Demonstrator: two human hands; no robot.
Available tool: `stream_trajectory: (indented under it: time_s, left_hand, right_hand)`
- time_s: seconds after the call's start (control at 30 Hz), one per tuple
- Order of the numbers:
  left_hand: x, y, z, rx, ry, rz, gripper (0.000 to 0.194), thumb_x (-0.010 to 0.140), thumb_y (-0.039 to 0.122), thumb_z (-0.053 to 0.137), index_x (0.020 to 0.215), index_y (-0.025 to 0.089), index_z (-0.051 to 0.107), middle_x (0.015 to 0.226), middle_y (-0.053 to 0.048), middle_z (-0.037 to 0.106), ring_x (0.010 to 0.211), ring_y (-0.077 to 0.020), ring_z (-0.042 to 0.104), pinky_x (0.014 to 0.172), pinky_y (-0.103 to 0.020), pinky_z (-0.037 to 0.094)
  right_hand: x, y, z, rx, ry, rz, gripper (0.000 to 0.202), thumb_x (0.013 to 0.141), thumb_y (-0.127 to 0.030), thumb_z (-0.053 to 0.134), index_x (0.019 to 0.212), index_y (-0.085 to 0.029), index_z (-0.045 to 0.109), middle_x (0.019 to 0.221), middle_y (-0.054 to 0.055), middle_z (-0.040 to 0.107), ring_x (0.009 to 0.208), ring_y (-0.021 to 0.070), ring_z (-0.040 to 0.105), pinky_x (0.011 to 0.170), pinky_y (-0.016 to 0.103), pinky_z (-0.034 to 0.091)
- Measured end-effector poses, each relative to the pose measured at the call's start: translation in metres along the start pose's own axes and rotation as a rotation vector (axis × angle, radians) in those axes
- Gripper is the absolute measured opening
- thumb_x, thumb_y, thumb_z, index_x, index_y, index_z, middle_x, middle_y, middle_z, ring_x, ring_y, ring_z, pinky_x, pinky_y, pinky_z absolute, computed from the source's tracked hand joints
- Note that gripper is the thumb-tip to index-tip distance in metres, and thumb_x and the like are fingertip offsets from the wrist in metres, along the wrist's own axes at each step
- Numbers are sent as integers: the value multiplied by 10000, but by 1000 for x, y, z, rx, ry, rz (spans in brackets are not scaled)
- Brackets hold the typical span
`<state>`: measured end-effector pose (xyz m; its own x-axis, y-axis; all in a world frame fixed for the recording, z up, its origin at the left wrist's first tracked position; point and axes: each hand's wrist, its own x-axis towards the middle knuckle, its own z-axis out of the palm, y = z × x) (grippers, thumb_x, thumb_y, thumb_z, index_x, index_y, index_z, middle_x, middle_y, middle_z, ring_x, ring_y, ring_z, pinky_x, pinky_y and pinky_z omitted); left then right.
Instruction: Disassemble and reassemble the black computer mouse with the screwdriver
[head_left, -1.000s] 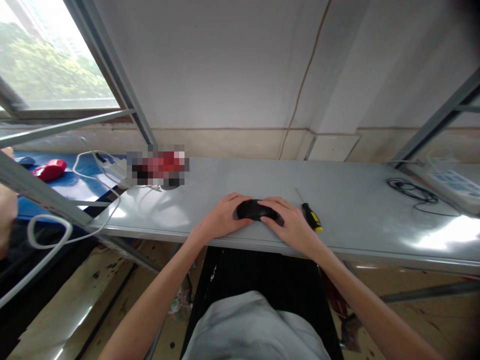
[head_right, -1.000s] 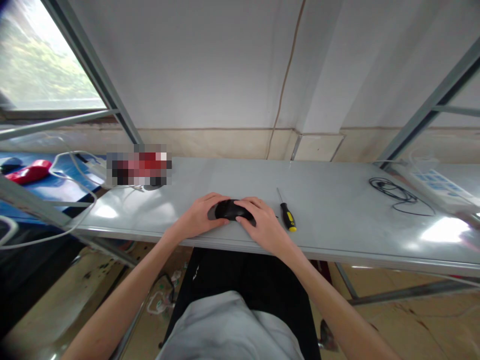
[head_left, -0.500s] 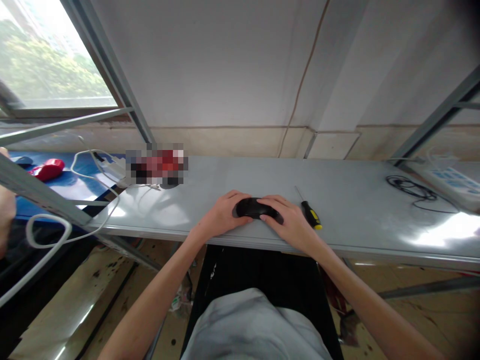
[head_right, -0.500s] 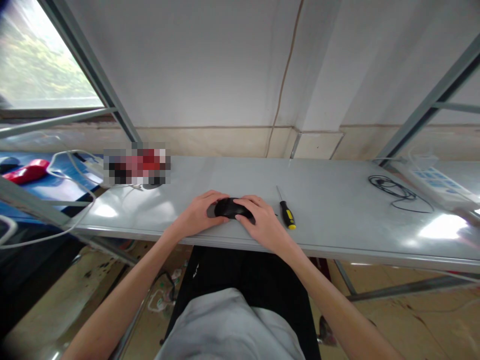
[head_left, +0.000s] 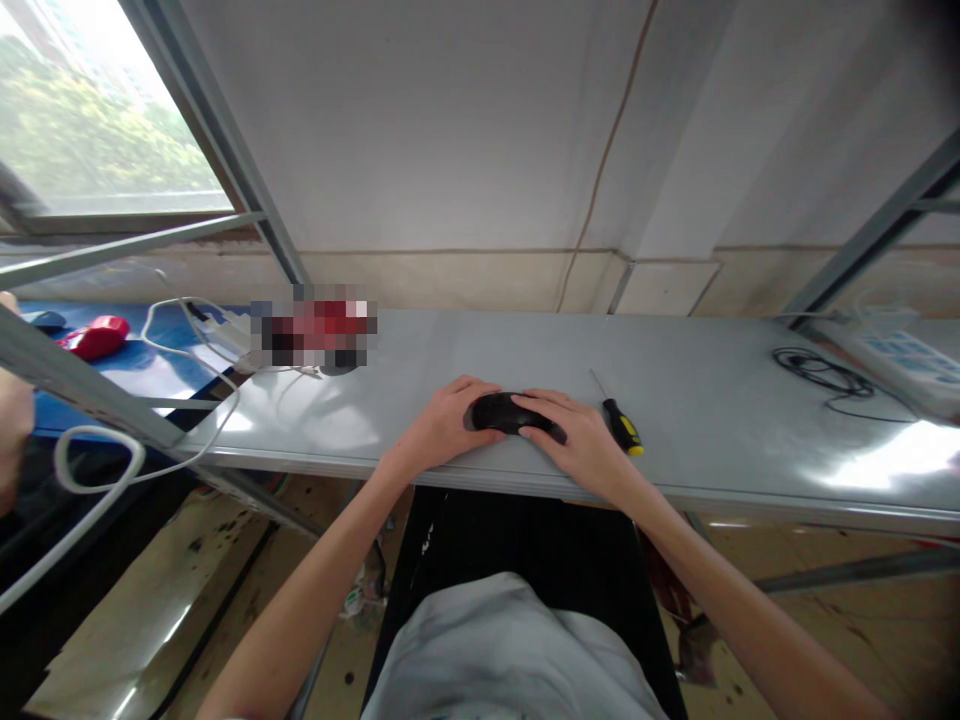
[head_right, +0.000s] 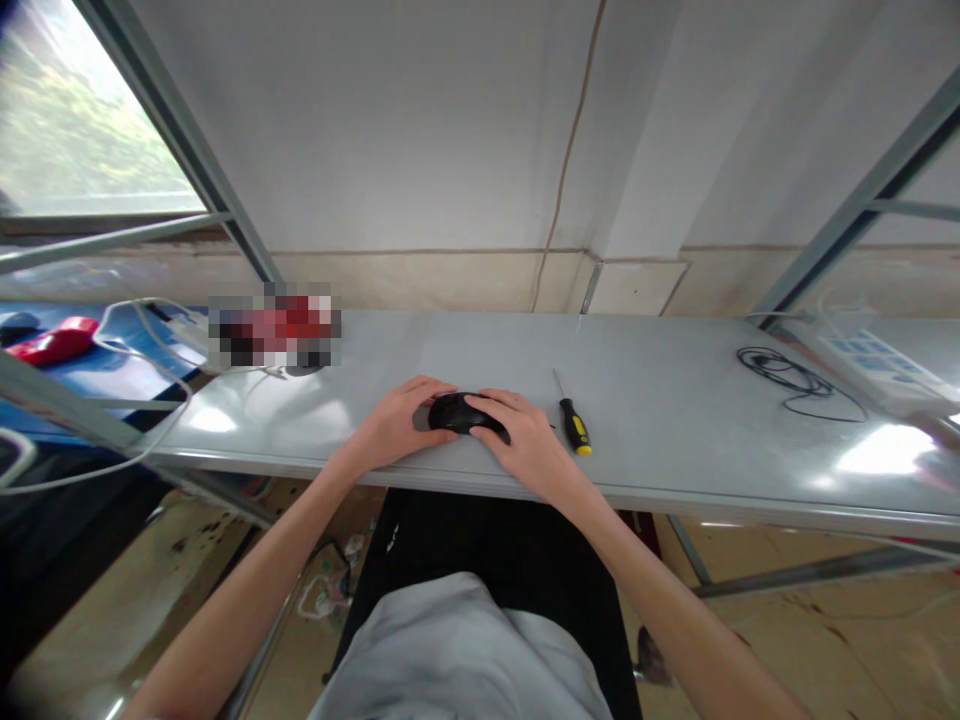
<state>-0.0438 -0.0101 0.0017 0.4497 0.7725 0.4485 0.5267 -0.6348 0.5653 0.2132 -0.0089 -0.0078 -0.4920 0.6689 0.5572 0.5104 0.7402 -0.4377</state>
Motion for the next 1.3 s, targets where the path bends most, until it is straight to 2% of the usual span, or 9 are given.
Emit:
stream_trajectory:
  time_s: [0.37,0.77,0.93,1.3]
  left_hand:
    - [2,6,-2,58,-33,18,428,946,341,809,1331,227,661,1250,-94,734,1174,-281,693,1073,-467,557]
    - [0,3,1,73,34,-4,355,1004,426,742,1276,201,703,1225,-99,782,1127,-278,736,1055,-439,561]
    - [0,4,2,88,60,-29,319,1065,447,643,1242,192,719,1197,-99,801,1101,-280,751,1031,-427,561]
    - [0,6,0,96,65,-52,375,1103,499,549,1187,186,737,1144,-100,799,1059,-266,750,1002,-414,566]
  right_hand:
    - [1,-6,-2,-25,2,3,375,1012,-274,662,1382,-228,704,1352,131,758,1239,310,740,1112,519,587]
    - [0,-3,0,-64,59,46,388,978,-283,684,1356,-197,675,1313,142,772,1206,321,752,1083,516,595]
    - [-1,-4,-1,-63,86,51,374,990,-275,669,1358,-209,664,1285,129,778,1175,312,760,1060,508,604]
    - [0,-5,-2,-39,128,59,280,1017,-292,646,1282,-226,709,1213,110,795,1094,300,774,1024,488,620]
